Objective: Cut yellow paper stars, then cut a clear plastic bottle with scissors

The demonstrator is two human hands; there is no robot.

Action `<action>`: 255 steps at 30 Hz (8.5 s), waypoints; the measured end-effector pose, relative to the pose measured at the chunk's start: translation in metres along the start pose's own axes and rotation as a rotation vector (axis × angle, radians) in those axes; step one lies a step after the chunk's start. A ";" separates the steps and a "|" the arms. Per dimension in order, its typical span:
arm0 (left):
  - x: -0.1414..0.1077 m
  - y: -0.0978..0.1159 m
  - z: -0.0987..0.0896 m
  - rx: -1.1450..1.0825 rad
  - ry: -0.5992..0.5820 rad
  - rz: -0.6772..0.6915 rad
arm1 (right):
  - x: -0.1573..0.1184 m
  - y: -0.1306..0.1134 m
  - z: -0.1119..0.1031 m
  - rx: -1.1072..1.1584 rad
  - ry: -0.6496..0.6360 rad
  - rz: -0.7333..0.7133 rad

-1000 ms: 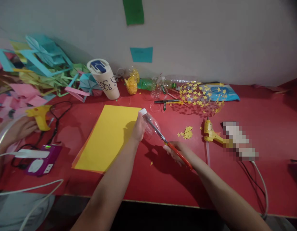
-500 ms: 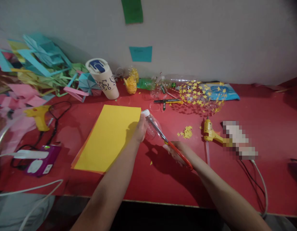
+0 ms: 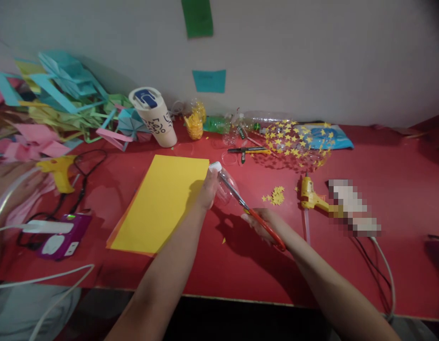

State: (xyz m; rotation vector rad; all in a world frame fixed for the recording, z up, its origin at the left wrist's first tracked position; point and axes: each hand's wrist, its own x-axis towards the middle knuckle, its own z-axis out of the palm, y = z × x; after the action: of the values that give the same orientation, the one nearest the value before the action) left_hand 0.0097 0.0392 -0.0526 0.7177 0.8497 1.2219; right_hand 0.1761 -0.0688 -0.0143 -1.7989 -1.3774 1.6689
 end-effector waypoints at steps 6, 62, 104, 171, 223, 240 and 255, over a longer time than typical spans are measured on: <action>0.002 0.012 0.002 -0.097 0.019 -0.001 | -0.010 -0.015 -0.005 -0.045 -0.058 -0.059; 0.005 0.028 -0.005 -0.346 0.053 -0.018 | -0.013 -0.016 -0.018 -0.153 -0.074 -0.096; 0.006 0.020 -0.003 -0.219 0.055 -0.016 | -0.003 0.000 -0.005 -0.076 -0.064 -0.111; -0.005 0.012 0.014 -0.079 -0.017 -0.027 | -0.003 -0.004 0.002 -0.007 0.016 0.024; 0.006 0.021 -0.007 -0.317 0.017 -0.009 | -0.023 -0.024 -0.029 -0.189 -0.107 -0.147; 0.004 0.026 0.000 -0.296 0.069 -0.022 | -0.020 -0.017 -0.028 -0.169 -0.095 -0.134; 0.006 0.021 -0.005 -0.276 0.016 0.016 | -0.017 -0.015 -0.026 -0.166 -0.074 -0.106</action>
State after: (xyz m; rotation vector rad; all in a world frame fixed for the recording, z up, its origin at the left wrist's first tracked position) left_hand -0.0041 0.0495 -0.0378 0.4923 0.6718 1.3294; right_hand 0.1957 -0.0659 0.0146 -1.7309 -1.6574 1.6241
